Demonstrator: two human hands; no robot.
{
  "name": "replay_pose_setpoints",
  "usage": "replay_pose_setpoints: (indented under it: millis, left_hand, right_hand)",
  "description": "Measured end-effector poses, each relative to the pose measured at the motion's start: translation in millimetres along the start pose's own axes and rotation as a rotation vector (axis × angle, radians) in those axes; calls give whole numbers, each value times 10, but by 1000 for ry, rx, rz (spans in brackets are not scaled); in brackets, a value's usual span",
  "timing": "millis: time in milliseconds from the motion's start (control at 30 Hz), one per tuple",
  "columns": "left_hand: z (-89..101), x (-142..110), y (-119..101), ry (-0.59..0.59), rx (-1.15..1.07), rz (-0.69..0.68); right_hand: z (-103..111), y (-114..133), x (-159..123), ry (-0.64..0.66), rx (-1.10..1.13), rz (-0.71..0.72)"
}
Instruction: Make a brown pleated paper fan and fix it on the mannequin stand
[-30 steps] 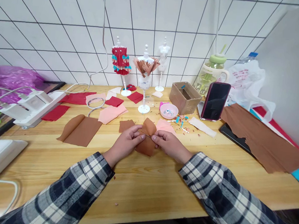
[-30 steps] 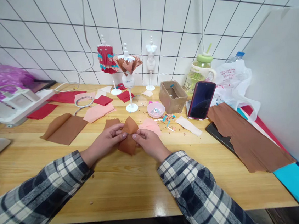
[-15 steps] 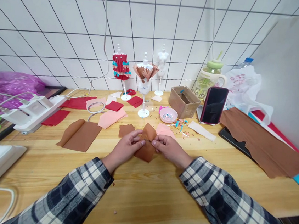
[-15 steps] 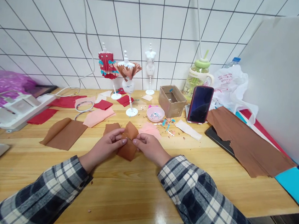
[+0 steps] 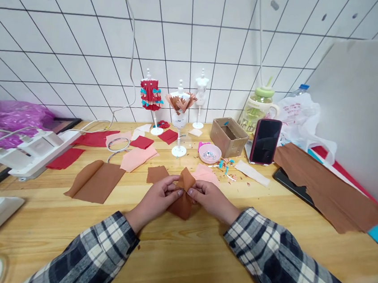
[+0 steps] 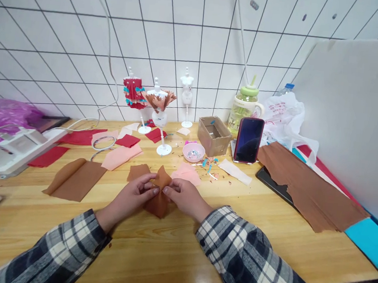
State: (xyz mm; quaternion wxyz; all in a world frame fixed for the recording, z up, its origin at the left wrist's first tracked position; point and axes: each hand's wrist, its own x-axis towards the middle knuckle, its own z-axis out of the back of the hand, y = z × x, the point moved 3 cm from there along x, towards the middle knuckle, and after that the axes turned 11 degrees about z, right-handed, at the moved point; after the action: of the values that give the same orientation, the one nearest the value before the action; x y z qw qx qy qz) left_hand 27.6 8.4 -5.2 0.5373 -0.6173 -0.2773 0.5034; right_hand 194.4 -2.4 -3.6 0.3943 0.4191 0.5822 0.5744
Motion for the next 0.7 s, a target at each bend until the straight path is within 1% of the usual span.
replay_pose_setpoints:
  millis: [267, 567, 700]
  left_hand:
    - [-31, -19, -15, 35, -41, 16]
    - [-13, 2, 7, 39, -35, -7]
    - [-19, 8, 27, 68, -11, -20]
  right_hand:
    - [-22, -12, 4, 6, 72, -8]
    - [-20, -10, 12, 7, 64, 9]
    - [-35, 32, 9, 20, 27, 14]
